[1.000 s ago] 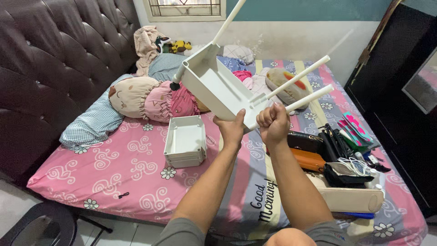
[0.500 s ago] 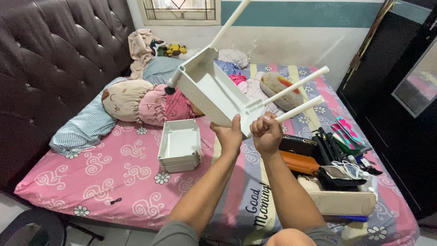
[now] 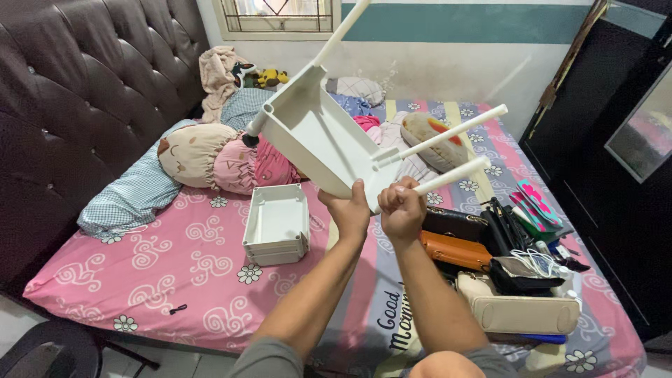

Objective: The person assembles a white plastic storage unit by inserting vertical poles into the base and stacking additional trays on top. The person handles the trays and poles by hand, aligning and securing each component to build a multi-tiered unit.

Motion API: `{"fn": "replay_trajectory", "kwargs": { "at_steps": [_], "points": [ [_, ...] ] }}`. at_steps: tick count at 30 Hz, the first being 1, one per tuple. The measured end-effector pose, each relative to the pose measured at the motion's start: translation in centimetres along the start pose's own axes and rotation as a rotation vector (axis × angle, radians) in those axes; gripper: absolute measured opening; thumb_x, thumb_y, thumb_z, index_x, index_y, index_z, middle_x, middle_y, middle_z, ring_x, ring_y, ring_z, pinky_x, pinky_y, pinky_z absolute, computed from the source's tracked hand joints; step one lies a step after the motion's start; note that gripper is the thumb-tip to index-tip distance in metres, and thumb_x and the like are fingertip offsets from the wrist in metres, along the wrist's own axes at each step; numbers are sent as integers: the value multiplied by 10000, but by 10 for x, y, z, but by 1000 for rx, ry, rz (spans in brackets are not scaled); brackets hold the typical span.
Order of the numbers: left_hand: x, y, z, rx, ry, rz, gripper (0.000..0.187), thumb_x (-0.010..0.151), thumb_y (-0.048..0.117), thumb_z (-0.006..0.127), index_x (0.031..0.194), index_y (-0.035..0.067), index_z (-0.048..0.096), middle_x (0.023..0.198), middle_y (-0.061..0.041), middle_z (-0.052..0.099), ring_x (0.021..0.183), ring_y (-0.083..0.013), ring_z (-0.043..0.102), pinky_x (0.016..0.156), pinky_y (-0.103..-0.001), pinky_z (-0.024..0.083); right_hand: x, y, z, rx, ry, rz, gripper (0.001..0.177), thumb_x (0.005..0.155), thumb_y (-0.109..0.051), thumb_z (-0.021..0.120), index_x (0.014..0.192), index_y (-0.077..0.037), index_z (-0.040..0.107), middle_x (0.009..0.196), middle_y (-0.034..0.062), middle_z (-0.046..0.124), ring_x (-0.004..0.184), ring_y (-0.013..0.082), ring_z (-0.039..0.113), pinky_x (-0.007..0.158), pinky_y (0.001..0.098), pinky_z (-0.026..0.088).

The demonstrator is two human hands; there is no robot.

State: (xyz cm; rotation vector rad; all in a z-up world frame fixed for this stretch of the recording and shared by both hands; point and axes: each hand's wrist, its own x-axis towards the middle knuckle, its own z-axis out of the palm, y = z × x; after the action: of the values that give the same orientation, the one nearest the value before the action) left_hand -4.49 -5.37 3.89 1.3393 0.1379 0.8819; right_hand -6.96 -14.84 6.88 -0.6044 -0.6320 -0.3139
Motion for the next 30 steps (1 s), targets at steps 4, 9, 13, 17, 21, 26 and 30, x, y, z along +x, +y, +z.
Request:
{"fn": "replay_trajectory", "kwargs": {
  "at_steps": [4, 9, 13, 17, 21, 26, 30],
  "points": [
    [-2, -7, -2, 29, 20, 106, 748, 843, 209, 752, 1347, -106, 299, 1270, -253, 446, 1182, -347, 524, 1021, -452, 437, -11, 19, 7, -3, 271, -123, 213, 913, -86, 468, 747, -123, 341, 577, -17, 261, 469, 112, 233, 451, 302, 241],
    [5, -14, -7, -28, 18, 27, 722, 860, 199, 739, 1350, -102, 302, 1293, -239, 432, 1213, -330, 508, 1046, -444, 428, -7, 32, 6, 1, 209, -122, 206, 925, -59, 460, 763, -119, 347, 576, -23, 259, 477, 104, 237, 455, 293, 251],
    [15, -14, -16, -12, 29, 37, 754, 836, 205, 783, 1340, -102, 315, 1282, -257, 436, 1191, -327, 519, 1035, -429, 435, -6, 27, 7, 2, 85, 62, 174, 938, -61, 478, 795, -112, 393, 640, -1, 353, 571, 116, 362, 567, 296, 350],
    [34, -9, -29, -59, -37, -251, 845, 745, 245, 802, 1338, -95, 304, 1247, -232, 538, 1121, -297, 592, 962, -381, 490, 5, 3, 10, -258, -144, 210, 100, 938, -132, 515, 871, -59, 532, 832, 66, 547, 836, 158, 528, 831, 331, 436],
    [34, -6, -28, -42, -121, -355, 808, 741, 303, 796, 1303, -109, 387, 1190, -234, 611, 1068, -306, 626, 924, -380, 513, 19, -6, 14, -211, -257, 181, 287, 1039, -249, 529, 825, -61, 494, 901, 64, 616, 960, 202, 605, 980, 392, 505],
    [18, -2, -12, -66, -16, -333, 812, 810, 318, 784, 1328, -121, 338, 1242, -237, 573, 1145, -299, 605, 986, -375, 480, 16, 3, 13, -42, -130, 187, 436, 1108, -284, 503, 722, -125, 379, 562, -9, 293, 491, 106, 279, 488, 299, 270],
    [15, -1, -6, -39, 58, -198, 798, 825, 294, 759, 1343, -124, 319, 1236, -266, 561, 1131, -326, 609, 979, -398, 487, 11, 11, 8, -40, 50, 67, 381, 1061, -244, 500, 721, -117, 386, 546, -4, 284, 448, 116, 248, 440, 313, 233]
  ]
}}
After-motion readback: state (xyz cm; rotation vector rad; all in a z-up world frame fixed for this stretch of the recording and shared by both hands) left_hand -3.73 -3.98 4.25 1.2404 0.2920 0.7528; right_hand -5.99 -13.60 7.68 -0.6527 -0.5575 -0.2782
